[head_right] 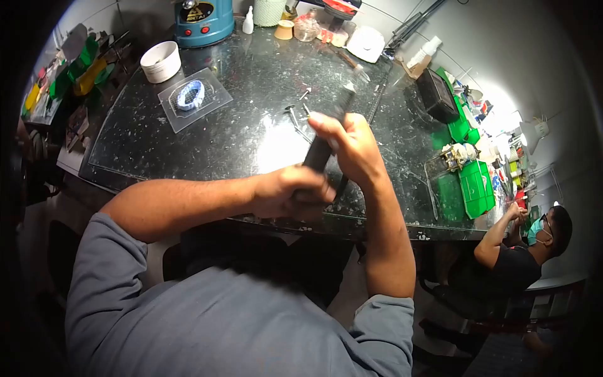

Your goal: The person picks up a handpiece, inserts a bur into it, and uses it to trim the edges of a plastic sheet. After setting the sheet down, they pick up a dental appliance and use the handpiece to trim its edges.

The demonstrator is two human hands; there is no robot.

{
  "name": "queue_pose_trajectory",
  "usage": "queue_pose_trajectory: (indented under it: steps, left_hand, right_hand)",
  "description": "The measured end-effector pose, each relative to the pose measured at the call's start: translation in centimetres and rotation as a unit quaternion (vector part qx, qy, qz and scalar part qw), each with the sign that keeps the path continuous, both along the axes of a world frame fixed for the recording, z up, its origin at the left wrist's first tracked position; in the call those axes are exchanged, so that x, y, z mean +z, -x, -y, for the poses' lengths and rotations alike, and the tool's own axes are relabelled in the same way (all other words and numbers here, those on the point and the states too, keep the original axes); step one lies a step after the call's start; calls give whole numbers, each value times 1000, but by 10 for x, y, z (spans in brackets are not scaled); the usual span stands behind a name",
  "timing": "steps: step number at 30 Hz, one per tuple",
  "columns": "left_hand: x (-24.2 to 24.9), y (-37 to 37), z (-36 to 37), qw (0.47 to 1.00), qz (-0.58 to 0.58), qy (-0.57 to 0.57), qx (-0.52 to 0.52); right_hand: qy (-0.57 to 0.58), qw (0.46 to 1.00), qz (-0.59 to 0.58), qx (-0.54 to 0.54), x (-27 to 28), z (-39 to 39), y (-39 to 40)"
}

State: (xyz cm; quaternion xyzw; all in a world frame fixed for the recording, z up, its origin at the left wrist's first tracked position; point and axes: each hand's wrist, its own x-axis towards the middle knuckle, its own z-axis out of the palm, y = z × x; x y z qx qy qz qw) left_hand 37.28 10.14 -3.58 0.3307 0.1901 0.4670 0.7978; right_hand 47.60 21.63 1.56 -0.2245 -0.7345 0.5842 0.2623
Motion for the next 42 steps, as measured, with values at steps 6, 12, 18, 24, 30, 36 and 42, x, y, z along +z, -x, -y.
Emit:
queue_pose_trajectory:
  steps: [6,12,18,24,30,36,42]
  left_hand:
    - [-3,-8,-18,853,-315,-93,405]
    - [6,14,-13,956,-138,-41,255]
    - [8,15,-6,992,-29,-50,115]
    - [9,19,-5,998,62,-8,11]
    - [12,14,-18,958,-124,25,257]
    - [13,14,-22,955,-107,38,272]
    - [7,15,-15,978,22,22,206]
  right_hand:
    - [-233,961,102,-106,1,-13,12]
    - [-88,993,1,79,-4,-26,23]
    - [-51,988,-43,141,0,-15,16]
    - [-10,981,-80,177,-7,-24,18]
    - [-68,988,-72,119,17,-61,29]
    - [-12,980,-184,77,0,-82,55]
    - [124,926,-87,345,5,-79,38]
